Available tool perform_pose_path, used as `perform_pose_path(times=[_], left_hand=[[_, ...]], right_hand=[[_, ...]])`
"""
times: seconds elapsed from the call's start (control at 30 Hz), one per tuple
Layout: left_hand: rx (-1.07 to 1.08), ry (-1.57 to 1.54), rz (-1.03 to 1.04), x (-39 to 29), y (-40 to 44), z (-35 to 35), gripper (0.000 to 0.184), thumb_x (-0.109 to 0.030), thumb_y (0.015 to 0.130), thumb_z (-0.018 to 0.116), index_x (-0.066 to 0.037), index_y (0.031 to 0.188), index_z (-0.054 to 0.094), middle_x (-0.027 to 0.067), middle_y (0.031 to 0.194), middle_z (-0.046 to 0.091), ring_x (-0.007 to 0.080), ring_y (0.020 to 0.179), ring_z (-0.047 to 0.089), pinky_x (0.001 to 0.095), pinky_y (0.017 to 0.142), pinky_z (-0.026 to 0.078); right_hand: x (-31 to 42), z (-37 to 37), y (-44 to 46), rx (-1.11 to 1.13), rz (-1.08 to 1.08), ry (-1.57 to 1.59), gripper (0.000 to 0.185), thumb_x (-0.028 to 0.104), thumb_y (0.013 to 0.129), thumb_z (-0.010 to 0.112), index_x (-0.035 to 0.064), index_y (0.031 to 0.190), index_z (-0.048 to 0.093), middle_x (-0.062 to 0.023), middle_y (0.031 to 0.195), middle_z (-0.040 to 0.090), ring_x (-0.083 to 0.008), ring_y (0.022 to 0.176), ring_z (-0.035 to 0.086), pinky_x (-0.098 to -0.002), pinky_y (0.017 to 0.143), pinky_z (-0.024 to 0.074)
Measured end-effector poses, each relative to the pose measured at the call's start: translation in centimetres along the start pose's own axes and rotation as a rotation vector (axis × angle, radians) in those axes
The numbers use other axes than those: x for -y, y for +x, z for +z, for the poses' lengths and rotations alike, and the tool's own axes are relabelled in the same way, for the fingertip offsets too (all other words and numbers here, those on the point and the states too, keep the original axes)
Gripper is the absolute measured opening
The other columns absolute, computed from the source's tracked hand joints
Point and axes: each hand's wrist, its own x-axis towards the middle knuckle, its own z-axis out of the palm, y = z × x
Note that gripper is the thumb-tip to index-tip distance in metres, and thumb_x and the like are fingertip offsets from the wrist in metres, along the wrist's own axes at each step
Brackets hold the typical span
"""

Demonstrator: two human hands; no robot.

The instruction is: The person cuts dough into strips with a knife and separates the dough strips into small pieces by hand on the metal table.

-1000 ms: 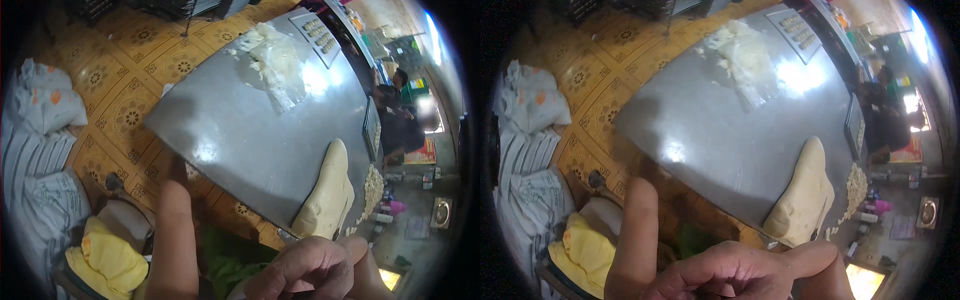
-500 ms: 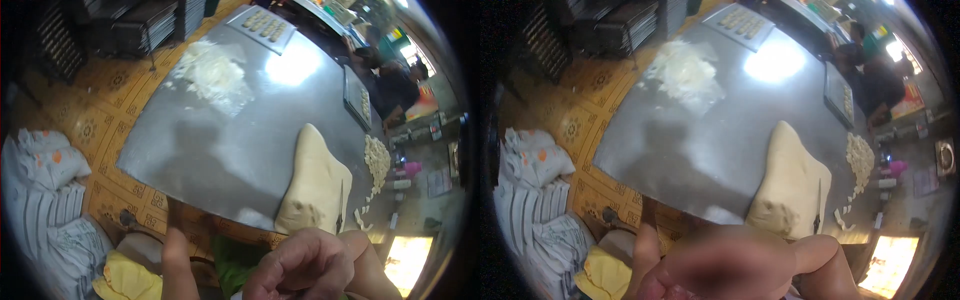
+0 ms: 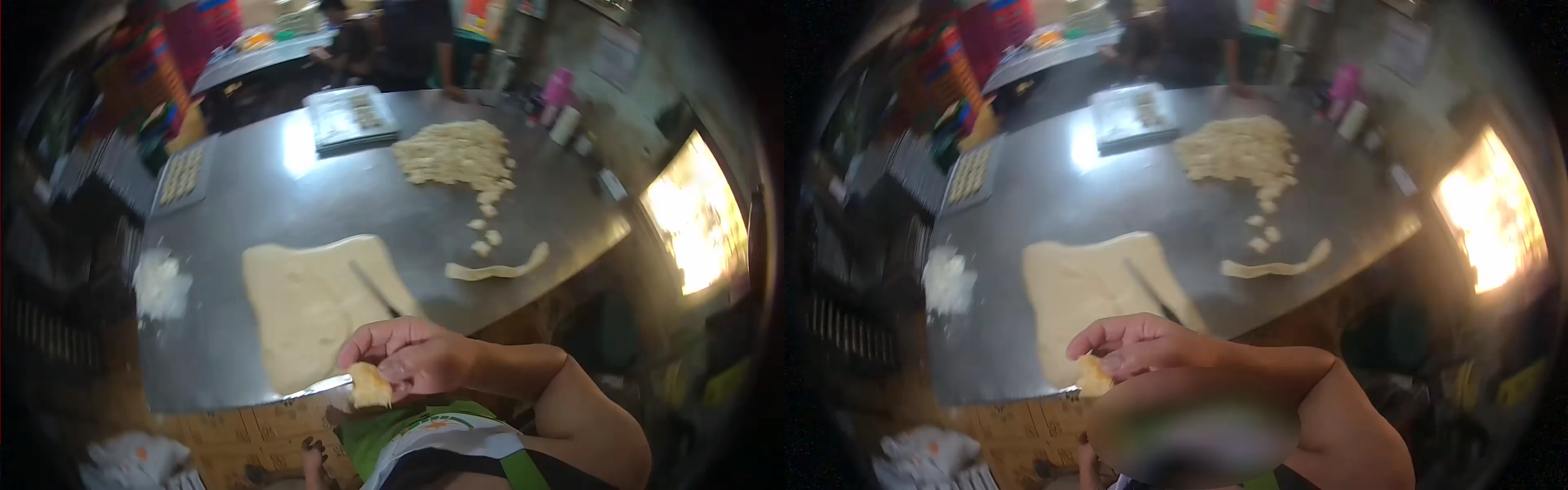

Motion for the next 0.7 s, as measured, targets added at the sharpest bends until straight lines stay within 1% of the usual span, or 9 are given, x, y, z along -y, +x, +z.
perform_pose_path(times=[0.07, 0.1, 0.17, 0.3, 0.43, 0.5, 0.6, 0.63, 0.7], left_hand=[[0.040, 0.160, 0.049, -2.3, -2.0, 3.5, 0.050, -0.012, 0.092, 0.058, -0.006, 0.139, 0.044, 0.0093, 0.103, 0.061, 0.0194, 0.080, 0.061, 0.0334, 0.068, 0.051], [0.056, 0.276, 0.063, -3.1, -3.1, 4.9, 0.050, -0.015, 0.093, 0.061, -0.007, 0.139, 0.044, 0.0096, 0.105, 0.062, 0.0214, 0.083, 0.063, 0.0345, 0.069, 0.052], [0.072, 0.433, 0.087, -4.7, -5.6, 6.8, 0.049, -0.018, 0.093, 0.063, -0.008, 0.138, 0.045, 0.0099, 0.107, 0.063, 0.0233, 0.086, 0.064, 0.0357, 0.071, 0.052], [0.427, 0.599, 0.174, -11.5, -11.8, 14.1, 0.045, -0.021, 0.095, 0.064, -0.005, 0.135, 0.050, 0.0078, 0.100, 0.065, 0.0199, 0.083, 0.065, 0.0351, 0.070, 0.053], [0.735, 0.769, 0.017, -18.8, -16.3, 22.5, 0.050, -0.022, 0.094, 0.064, -0.002, 0.137, 0.047, 0.0056, 0.090, 0.063, 0.0149, 0.075, 0.062, 0.0289, 0.063, 0.051], [0.954, 0.919, 0.126, -21.3, -15.5, 27.4, 0.046, -0.021, 0.094, 0.063, -0.002, 0.134, 0.052, 0.0052, 0.082, 0.064, 0.0134, 0.071, 0.060, 0.0289, 0.063, 0.050], [1.137, 0.850, 0.284, -25.6, -16.8, 35.2, 0.043, -0.021, 0.094, 0.065, -0.002, 0.131, 0.056, 0.0041, 0.080, 0.063, 0.0108, 0.071, 0.058, 0.0277, 0.063, 0.049], [1.150, 0.846, 0.282, -27.1, -17.6, 37.9, 0.043, -0.021, 0.094, 0.065, -0.002, 0.131, 0.056, 0.0041, 0.080, 0.063, 0.0108, 0.071, 0.058, 0.0277, 0.063, 0.049], [1.041, 1.122, 0.634, -29.5, -19.3, 42.4, 0.040, -0.019, 0.093, 0.067, -0.002, 0.128, 0.059, 0.0019, 0.077, 0.061, 0.0092, 0.069, 0.055, 0.0266, 0.064, 0.047]], right_hand=[[1.3, -3.4, -6.7, -0.079, -0.133, 0.078, 0.037, 0.002, 0.093, 0.053, -0.0047, 0.129, 0.052, -0.0081, 0.104, 0.063, -0.0097, 0.079, 0.054, -0.0231, 0.070, 0.0455], [2.2, -4.8, -9.7, -0.083, -0.172, 0.082, 0.037, 0.002, 0.093, 0.053, -0.0047, 0.129, 0.052, -0.0081, 0.104, 0.063, -0.0097, 0.079, 0.054, -0.0231, 0.070, 0.0455], [3.0, -7.4, -15.3, -0.397, -0.306, -0.020, 0.032, 0.001, 0.095, 0.049, -0.0043, 0.126, 0.056, -0.0056, 0.098, 0.062, -0.0077, 0.068, 0.046, -0.0222, 0.061, 0.0388], [5.9, -14.2, -24.0, -0.495, -0.583, -0.021, 0.028, 0.001, 0.095, 0.051, -0.0043, 0.122, 0.059, -0.0042, 0.094, 0.061, -0.0079, 0.065, 0.046, -0.0221, 0.059, 0.0382], [6.4, -18.4, -30.4, -0.821, -0.789, -0.035, 0.026, 0.004, 0.096, 0.055, -0.0033, 0.120, 0.060, -0.0034, 0.090, 0.061, -0.0080, 0.064, 0.047, -0.0213, 0.059, 0.0379], [6.3, -19.9, -33.9, -0.919, -0.846, -0.074, 0.026, 0.005, 0.095, 0.058, -0.0023, 0.119, 0.061, -0.0030, 0.090, 0.061, -0.0077, 0.063, 0.048, -0.0206, 0.057, 0.0385], [6.5, -21.7, -37.9, -1.065, -0.874, -0.091, 0.025, 0.005, 0.094, 0.060, -0.0014, 0.118, 0.062, -0.0024, 0.090, 0.061, -0.0073, 0.063, 0.049, -0.0203, 0.054, 0.0378], [6.5, -22.2, -39.3, -1.162, -0.866, -0.079, 0.025, 0.004, 0.094, 0.060, -0.0008, 0.118, 0.062, -0.0020, 0.089, 0.061, -0.0070, 0.062, 0.049, -0.0204, 0.053, 0.0368], [6.8, -23.5, -42.3, -1.270, -0.851, -0.059, 0.025, 0.004, 0.093, 0.061, -0.0003, 0.117, 0.063, -0.0015, 0.088, 0.060, -0.0067, 0.062, 0.049, -0.0205, 0.051, 0.0358]])
